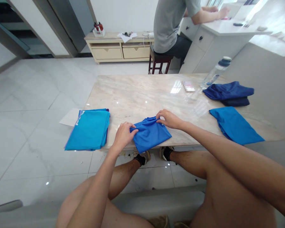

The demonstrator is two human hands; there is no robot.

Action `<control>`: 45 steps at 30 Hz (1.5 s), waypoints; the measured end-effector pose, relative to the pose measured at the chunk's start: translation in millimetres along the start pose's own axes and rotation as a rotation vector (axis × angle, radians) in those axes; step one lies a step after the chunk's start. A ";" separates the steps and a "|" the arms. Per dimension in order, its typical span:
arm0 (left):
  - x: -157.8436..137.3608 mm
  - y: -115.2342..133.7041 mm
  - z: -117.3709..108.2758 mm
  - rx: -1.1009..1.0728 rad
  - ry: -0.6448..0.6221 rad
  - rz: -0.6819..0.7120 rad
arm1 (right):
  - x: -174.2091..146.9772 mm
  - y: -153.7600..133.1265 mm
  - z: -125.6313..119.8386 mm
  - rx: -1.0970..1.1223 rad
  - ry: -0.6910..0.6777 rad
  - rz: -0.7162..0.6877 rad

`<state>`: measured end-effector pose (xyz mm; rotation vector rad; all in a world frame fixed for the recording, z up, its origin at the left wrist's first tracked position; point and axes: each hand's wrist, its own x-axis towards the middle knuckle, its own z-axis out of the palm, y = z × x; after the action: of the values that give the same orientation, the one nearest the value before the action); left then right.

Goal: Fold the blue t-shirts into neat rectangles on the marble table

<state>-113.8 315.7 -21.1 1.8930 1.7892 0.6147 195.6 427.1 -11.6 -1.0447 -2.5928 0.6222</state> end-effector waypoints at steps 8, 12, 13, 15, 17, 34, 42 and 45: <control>10.7 -6.5 15.7 -0.143 0.009 -0.026 | 5.4 0.7 8.1 0.050 0.001 0.178; 7.8 -6.6 14.0 -0.217 0.025 -0.080 | 9.0 -4.2 6.1 0.087 0.033 0.210; 7.4 -6.0 12.7 -0.226 0.033 -0.087 | 10.5 -5.4 5.8 0.092 0.043 0.221; 7.2 -5.1 10.0 -0.231 0.051 -0.100 | 14.1 -7.7 5.5 0.091 0.060 0.248; 7.8 -5.4 7.2 -0.222 0.068 -0.114 | 18.7 -9.9 5.5 0.067 0.063 0.273; -5.1 -7.0 4.5 0.171 0.018 -0.299 | 27.1 -57.6 31.4 -0.300 0.018 0.040; -21.7 39.8 19.6 0.173 0.201 0.041 | 6.6 -53.4 85.5 -0.296 0.009 -0.006; -33.0 56.2 41.0 0.170 0.130 0.211 | 4.2 -47.4 94.9 -0.263 -0.007 0.015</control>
<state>-46.1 279.0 -19.7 2.2239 1.7833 0.6921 126.4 372.3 -70.6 -1.1396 -2.7279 0.2928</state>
